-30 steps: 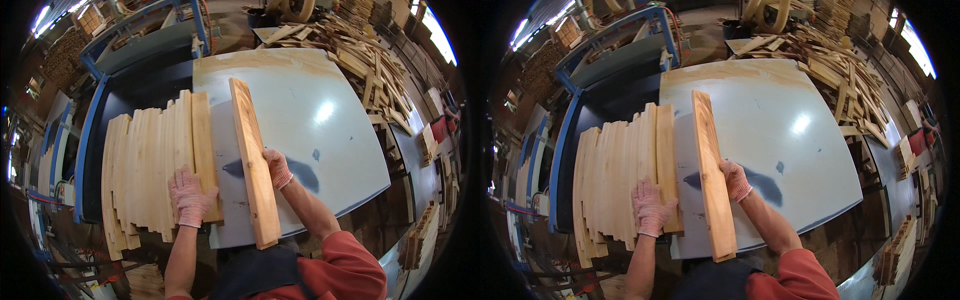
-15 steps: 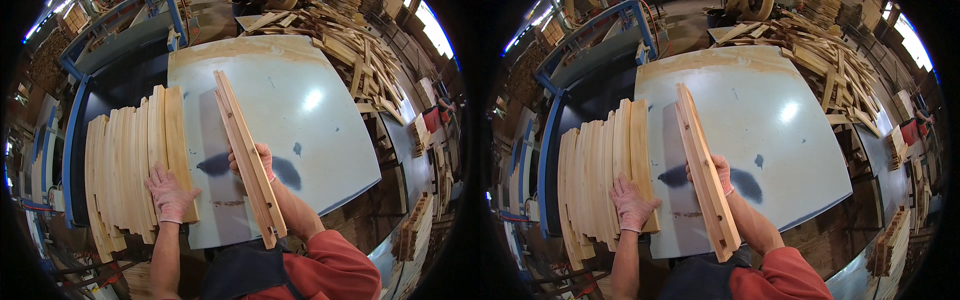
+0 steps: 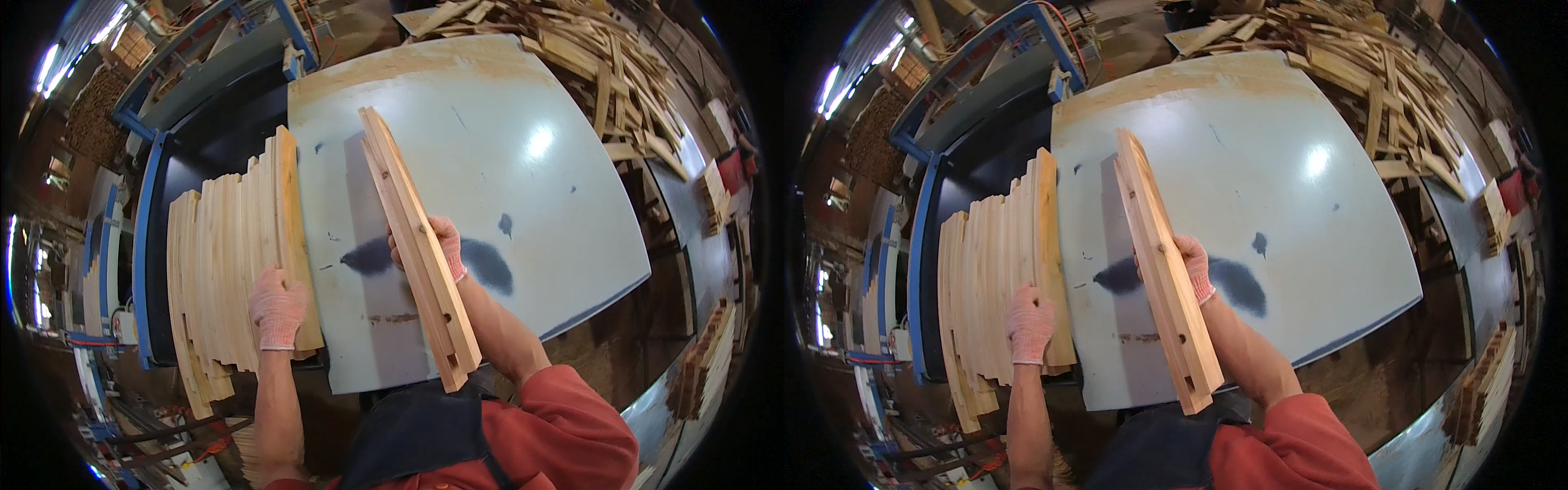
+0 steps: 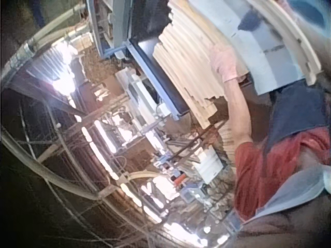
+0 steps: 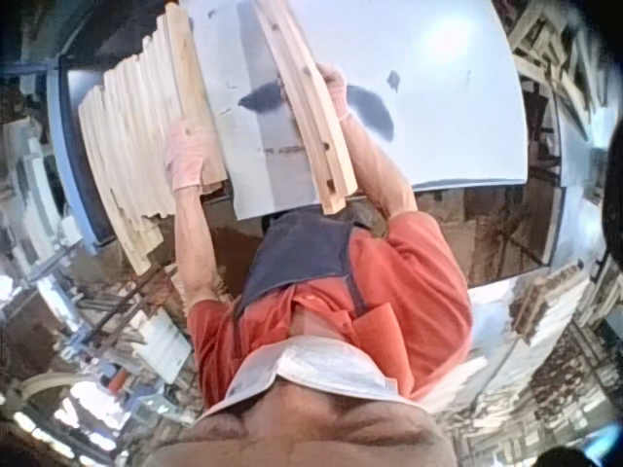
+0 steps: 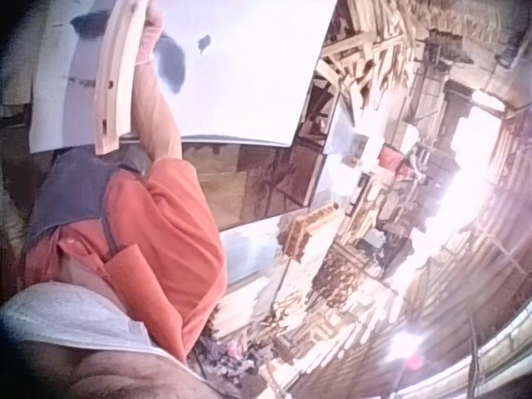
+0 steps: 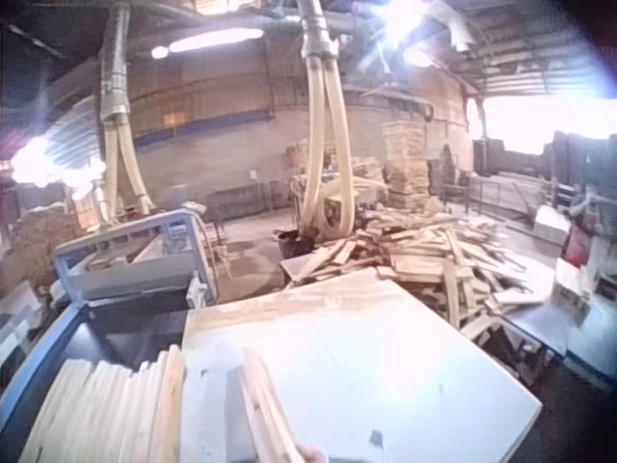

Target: The person repeatedly picks up stacks of light-colored wooden planks from a metal table and places them onto a conveyor belt. The person wears pink gloves and moves the wood in batches, aligning the stacks before feeding them into the machinery.

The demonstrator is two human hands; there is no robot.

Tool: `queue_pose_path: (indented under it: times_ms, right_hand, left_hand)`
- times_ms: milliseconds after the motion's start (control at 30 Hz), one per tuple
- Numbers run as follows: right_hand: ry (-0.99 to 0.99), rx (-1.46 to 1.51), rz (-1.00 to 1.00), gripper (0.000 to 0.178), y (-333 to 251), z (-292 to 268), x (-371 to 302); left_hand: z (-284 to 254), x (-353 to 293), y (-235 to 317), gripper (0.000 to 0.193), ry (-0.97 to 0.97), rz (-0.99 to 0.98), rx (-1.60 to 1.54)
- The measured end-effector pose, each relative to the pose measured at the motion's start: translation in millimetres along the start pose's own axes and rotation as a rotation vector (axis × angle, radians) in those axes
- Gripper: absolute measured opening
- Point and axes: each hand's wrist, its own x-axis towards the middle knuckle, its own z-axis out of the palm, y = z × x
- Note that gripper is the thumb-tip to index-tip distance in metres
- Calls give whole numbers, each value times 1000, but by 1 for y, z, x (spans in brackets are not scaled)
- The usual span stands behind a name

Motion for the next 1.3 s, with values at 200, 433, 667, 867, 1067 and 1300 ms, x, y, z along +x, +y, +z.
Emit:
queue_pose_path:
  times_ms: [200, 433, 667, 867, 1067, 1300]
  right_hand:
    - [-7, 59, 7, 70, -9, -11, -2]
    - [4, -29, 11, 72, -10, -20, 1]
    - [46, -34, -11, 71, -9, -12, -2]
    - [34, -63, -15, 70, -3, -4, -2]
    - [83, -108, -23, 67, -4, -6, -3]
    - [581, -997, -196, 32, -8, 41, 30]
  left_hand:
    - [-19, -1, -33, 30, -247, -475, -964]
    - [-42, -27, 20, 39, -330, -664, -1393]
    - [-45, -26, 33, 40, -331, -673, -1381]
    - [-42, -23, 59, 41, -318, -386, -711]
    - [-43, -24, 78, 41, -229, -406, -289]
    - [-31, -28, 69, 43, -206, -405, -174]
